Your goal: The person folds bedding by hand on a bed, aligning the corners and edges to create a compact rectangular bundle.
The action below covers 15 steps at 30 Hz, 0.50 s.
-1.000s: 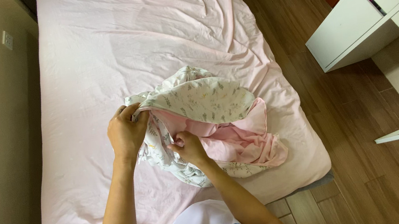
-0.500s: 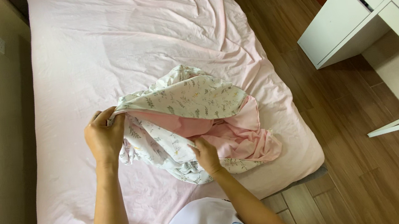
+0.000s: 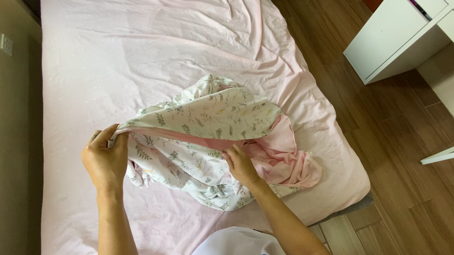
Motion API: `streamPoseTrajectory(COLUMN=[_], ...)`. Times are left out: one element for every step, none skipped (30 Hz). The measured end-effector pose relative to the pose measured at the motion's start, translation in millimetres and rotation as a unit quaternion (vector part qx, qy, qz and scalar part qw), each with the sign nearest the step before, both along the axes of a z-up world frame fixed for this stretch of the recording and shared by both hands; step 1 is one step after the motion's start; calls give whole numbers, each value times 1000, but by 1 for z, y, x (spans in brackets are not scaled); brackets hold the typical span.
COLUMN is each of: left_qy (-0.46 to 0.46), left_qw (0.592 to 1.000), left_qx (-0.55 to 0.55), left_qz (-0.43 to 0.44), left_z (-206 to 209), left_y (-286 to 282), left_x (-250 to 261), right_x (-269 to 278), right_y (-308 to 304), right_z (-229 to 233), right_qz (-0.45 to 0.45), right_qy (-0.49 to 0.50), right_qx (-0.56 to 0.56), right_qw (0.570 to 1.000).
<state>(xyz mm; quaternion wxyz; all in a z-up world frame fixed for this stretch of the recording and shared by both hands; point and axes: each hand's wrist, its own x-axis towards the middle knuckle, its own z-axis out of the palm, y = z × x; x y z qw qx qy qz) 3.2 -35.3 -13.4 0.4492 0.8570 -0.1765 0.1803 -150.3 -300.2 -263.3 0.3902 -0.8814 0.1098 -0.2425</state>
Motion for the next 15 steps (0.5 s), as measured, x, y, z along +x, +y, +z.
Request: streamPoseTrajectory(left_qy=[5,10,10,12,14,14,9,3,4,5,6,6,12,17,17], left_qw=[1000,1000,1000,1000,1000,1000,1000,1000,1000,1000,1000,1000,1000,1000,1000], left_qx=[0,-1,0,0,0,0,-6,-12,-12,-10,-8,-8,-13,-19,-19], left_qz=[-3,-6,-5,-3,-2,0,-5,-11,-8,-11,-14,-13,-13,-14,-14], left_z=[0,1,2,3,4,6,9,11,12,12,13,14,15,16,18], left_y=[-1,-1,-2,-3,-3,-1,0,1,2,3,3,3,3,2,2], left_x=[-1,-2,-3,-5,-5,-6,-6,-6,-7,-9,-10,-11,-12,-13,-14], right_x=[1,3,7,9,11,13,16,19,22,24,29,34,38,40,41], right_y=[2,3,3,4,6,9,10,11,14,17,18,19,20,23,26], right_z=[-2,-3,-3,-4,-6,-8,-11,-14,-18,-21,-22,-22,-20,-17,-13], right_qz=[34,35,49,63,65,60,55,57,42,26,28,-1,-31,-31,-64], right_qy=[-7,-5,-21,-37,-37,-22,-7,-7,6,19,19,38,57,57,21], right_qx=[-5,-4,-6,-7,-7,-12,-18,-19,-28,-38,-38,-60,-82,-81,-142], right_qw=[999,999,999,997,997,998,998,998,999,999,999,997,995,995,988])
